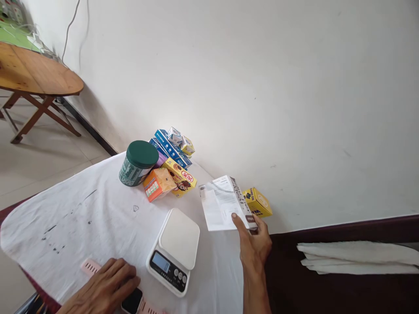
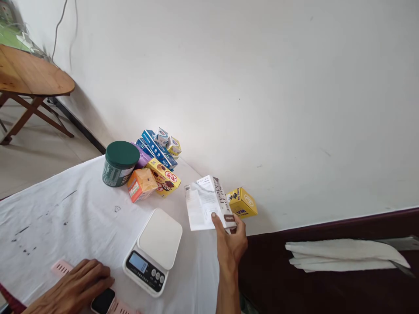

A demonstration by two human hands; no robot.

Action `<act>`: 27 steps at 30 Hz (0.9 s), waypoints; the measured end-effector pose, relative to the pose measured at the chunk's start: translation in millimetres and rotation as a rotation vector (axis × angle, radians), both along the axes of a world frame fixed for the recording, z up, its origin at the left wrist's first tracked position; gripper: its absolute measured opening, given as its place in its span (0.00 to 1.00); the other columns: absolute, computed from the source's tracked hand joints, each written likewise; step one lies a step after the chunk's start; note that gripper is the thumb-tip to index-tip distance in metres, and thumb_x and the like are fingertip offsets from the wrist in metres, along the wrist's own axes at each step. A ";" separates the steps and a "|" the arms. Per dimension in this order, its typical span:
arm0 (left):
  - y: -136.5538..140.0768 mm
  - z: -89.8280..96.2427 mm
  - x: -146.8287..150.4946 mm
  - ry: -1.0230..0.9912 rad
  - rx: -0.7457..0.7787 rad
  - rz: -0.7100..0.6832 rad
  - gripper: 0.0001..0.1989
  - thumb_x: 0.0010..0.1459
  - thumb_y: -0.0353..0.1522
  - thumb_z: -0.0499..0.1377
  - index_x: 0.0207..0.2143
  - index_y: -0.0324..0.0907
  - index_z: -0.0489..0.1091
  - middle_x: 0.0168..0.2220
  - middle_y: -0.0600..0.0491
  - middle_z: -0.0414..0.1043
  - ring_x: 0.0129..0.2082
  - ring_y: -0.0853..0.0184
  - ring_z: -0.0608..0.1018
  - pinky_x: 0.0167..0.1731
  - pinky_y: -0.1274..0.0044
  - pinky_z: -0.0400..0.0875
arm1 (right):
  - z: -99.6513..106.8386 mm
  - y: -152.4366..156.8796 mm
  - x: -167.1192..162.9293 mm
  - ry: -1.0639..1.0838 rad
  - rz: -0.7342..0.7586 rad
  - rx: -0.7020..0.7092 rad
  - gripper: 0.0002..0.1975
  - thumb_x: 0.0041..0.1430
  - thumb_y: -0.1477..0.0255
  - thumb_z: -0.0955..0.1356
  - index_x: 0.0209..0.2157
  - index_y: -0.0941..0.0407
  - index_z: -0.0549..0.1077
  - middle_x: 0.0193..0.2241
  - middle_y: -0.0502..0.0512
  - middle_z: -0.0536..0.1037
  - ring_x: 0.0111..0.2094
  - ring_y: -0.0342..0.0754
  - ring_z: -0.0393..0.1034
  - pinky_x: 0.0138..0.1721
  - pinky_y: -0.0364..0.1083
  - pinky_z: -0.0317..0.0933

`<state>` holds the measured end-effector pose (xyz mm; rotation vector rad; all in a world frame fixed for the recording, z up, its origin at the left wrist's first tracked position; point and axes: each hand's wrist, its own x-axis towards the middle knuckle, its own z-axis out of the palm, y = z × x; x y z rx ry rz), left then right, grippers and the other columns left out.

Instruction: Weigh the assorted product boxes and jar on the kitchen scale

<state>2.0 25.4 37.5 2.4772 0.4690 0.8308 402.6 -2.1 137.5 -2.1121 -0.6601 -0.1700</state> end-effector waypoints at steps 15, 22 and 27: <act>-13.1 -16.4 -9.5 0.090 -0.141 -0.033 0.28 0.60 0.30 0.65 0.62 0.50 0.66 0.57 0.50 0.76 0.57 0.55 0.75 0.62 0.63 0.65 | -5.3 -77.5 -111.1 0.176 0.290 -0.025 0.45 0.45 0.52 0.79 0.62 0.54 0.67 0.59 0.63 0.75 0.55 0.63 0.73 0.48 0.53 0.73; -12.1 -12.2 -9.6 0.079 -0.170 -0.054 0.23 0.61 0.30 0.64 0.58 0.49 0.68 0.54 0.49 0.76 0.53 0.55 0.76 0.59 0.63 0.67 | 3.4 -88.5 -98.9 0.065 0.357 -0.056 0.53 0.46 0.49 0.77 0.69 0.52 0.57 0.66 0.67 0.67 0.65 0.67 0.64 0.57 0.61 0.66; -10.2 1.3 -9.2 0.050 -0.206 -0.062 0.20 0.59 0.31 0.64 0.55 0.49 0.69 0.50 0.50 0.76 0.48 0.57 0.75 0.54 0.66 0.69 | 13.8 -78.2 -100.3 0.059 0.219 -0.281 0.49 0.39 0.42 0.76 0.59 0.54 0.70 0.54 0.66 0.79 0.52 0.68 0.75 0.48 0.61 0.71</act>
